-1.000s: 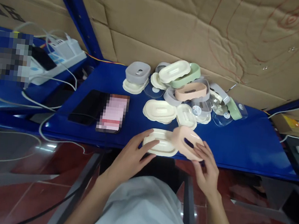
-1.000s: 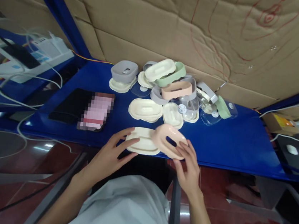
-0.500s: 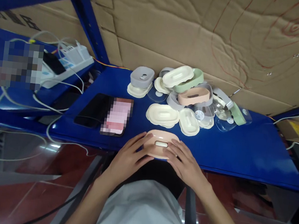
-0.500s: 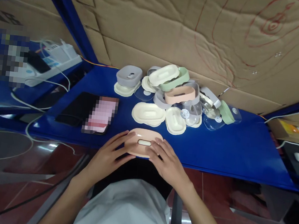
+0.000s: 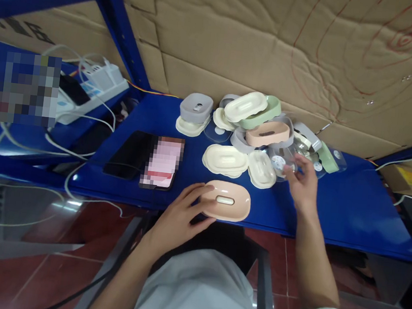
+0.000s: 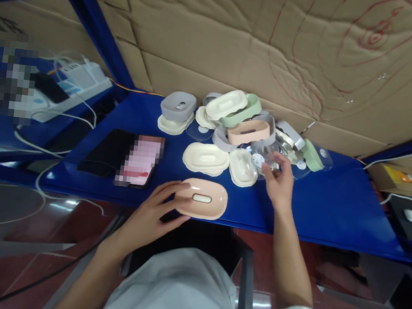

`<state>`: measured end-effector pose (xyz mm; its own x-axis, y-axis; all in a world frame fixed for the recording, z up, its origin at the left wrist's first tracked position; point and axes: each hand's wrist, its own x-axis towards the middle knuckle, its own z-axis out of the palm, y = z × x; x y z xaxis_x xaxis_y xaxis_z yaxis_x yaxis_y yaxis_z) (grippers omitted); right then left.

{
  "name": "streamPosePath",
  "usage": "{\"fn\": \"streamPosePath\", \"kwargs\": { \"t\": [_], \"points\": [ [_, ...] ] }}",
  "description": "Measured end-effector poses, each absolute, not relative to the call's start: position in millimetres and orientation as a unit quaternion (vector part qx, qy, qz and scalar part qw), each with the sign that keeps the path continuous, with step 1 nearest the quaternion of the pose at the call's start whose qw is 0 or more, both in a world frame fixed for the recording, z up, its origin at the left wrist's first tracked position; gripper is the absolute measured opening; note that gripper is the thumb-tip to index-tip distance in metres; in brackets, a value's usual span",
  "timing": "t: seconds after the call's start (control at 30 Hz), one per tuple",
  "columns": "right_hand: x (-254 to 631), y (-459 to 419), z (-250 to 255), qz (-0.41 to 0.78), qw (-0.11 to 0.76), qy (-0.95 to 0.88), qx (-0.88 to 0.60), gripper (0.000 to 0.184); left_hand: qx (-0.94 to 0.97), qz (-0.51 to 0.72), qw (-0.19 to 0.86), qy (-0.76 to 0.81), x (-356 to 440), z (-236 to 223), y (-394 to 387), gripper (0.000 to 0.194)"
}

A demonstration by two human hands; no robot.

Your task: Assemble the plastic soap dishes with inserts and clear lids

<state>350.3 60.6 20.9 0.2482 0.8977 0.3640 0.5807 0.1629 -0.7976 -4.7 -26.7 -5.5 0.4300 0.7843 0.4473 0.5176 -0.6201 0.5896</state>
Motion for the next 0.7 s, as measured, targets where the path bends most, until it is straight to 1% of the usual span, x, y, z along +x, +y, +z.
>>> {"fn": "streamPosePath", "kwargs": {
  "t": [0.03,0.1,0.17,0.3,0.4,0.47,0.5,0.53,0.6,0.63,0.7],
  "points": [
    [353,54,20,0.196,0.503,-0.568,-0.621,0.048,0.826,0.358,0.196,0.388,-6,-4,-24,0.028],
    [358,32,17,0.231,0.515,-0.539,-0.625,0.048,0.827,0.361,0.213,0.375,-7,-1,-20,0.025],
    [362,6,13,0.202,0.496,-0.531,-0.656,0.05,0.826,0.366,0.222,0.367,-8,-2,-16,0.024],
    [365,-38,-2,0.037,0.413,-0.564,-0.715,0.051,0.821,0.376,0.219,0.37,-8,-7,-16,0.025],
    [361,-53,-11,0.011,0.33,-0.618,-0.714,0.062,0.819,0.371,0.221,0.378,-7,-9,-18,0.026],
    [356,-55,-13,0.006,0.3,-0.645,-0.703,0.072,0.819,0.363,0.227,0.381,-7,-9,-18,0.026],
    [354,-55,-12,-0.001,0.302,-0.65,-0.697,0.072,0.819,0.361,0.231,0.381,-7,-8,-18,0.026],
    [351,-54,-11,-0.007,0.317,-0.65,-0.691,0.068,0.818,0.361,0.234,0.382,-8,-8,-18,0.024],
    [346,-53,-5,-0.003,0.367,-0.64,-0.675,0.053,0.815,0.359,0.241,0.385,-8,-7,-17,0.025],
    [342,-53,-2,0.006,0.39,-0.64,-0.662,0.048,0.813,0.358,0.245,0.389,-9,-7,-18,0.028],
    [333,-53,6,0.033,0.411,-0.672,-0.615,0.045,0.803,0.354,0.262,0.402,-10,-8,-18,0.041]
  ]
}}
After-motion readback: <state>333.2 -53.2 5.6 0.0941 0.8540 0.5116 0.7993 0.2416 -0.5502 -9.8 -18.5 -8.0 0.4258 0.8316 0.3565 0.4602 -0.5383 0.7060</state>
